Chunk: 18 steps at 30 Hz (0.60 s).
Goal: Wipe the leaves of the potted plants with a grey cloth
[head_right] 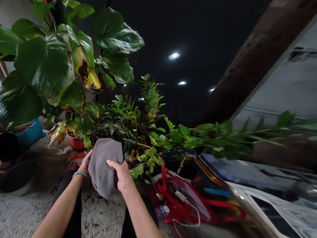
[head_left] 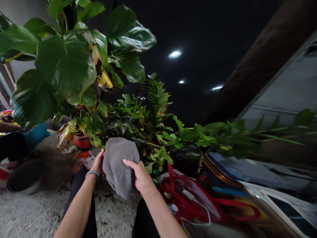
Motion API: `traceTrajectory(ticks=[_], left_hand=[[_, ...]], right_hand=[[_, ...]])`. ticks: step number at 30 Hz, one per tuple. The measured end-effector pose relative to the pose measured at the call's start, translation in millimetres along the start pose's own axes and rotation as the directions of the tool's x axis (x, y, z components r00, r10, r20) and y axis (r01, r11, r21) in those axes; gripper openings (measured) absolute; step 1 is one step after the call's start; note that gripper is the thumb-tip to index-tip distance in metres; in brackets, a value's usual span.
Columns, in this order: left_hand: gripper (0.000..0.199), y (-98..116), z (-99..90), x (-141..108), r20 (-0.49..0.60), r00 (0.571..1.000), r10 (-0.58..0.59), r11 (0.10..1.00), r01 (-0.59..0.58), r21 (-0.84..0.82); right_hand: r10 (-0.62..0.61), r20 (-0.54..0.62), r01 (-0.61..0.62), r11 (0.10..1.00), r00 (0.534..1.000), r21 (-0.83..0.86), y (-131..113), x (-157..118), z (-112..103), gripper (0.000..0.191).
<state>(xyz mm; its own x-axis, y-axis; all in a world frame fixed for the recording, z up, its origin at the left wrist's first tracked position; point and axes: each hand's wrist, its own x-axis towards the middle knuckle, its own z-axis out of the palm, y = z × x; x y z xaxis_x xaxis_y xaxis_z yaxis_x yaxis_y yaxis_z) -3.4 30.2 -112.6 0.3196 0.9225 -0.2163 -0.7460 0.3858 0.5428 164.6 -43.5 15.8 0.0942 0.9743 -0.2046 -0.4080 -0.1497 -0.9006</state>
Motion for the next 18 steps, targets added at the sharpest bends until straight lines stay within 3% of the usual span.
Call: traceTrajectory(ticks=[3, 6, 9, 11, 13, 16, 18], left_hand=[[0.045, -0.7, 0.3, 3.9, 0.013, 0.996, 0.088, 0.996, -0.089, 0.033], [0.044, -5.1, 1.7, 9.4, 0.021, 0.992, 0.127, 0.984, -0.129, 0.12], [0.036, -8.9, 1.6, 11.8, -0.028, 0.988, 0.149, 0.969, -0.141, 0.205], [0.029, -8.7, -0.9, 11.0, -0.076, 0.981, 0.18, 0.96, -0.159, 0.232], [0.027, -6.4, -4.4, 9.2, -0.117, 0.972, 0.201, 0.952, -0.166, 0.259], [0.028, -3.6, -6.9, 7.0, -0.136, 0.966, 0.221, 0.942, -0.175, 0.286], [0.032, -4.2, -5.2, 6.3, -0.112, 0.969, 0.218, 0.944, -0.181, 0.277]], right_hand=[[-0.153, 0.048, 0.148, 0.985, 0.987, 0.091, -35.7, 1.8, 11.9, 0.039], [-0.232, -0.005, 0.228, 0.951, 0.973, 0.209, -53.6, 26.6, 31.1, 0.037], [-0.044, -0.062, 0.056, 0.976, 0.997, 0.21, -28.7, 42.1, 32.1, 0.029], [0.071, -0.064, -0.061, 0.988, 0.995, 0.14, -1.4, 34.3, 20.1, 0.026], [0.106, -0.044, -0.104, 0.993, 0.993, 0.06, 15.5, 15.8, 5.7, 0.027], [0.031, 0.015, -0.031, 0.999, 0.999, 0.025, 2.0, -4.9, -3.1, 0.034], [-0.136, 0.002, 0.135, 0.987, 0.991, 0.092, -25.0, -0.7, 2.8, 0.038]])
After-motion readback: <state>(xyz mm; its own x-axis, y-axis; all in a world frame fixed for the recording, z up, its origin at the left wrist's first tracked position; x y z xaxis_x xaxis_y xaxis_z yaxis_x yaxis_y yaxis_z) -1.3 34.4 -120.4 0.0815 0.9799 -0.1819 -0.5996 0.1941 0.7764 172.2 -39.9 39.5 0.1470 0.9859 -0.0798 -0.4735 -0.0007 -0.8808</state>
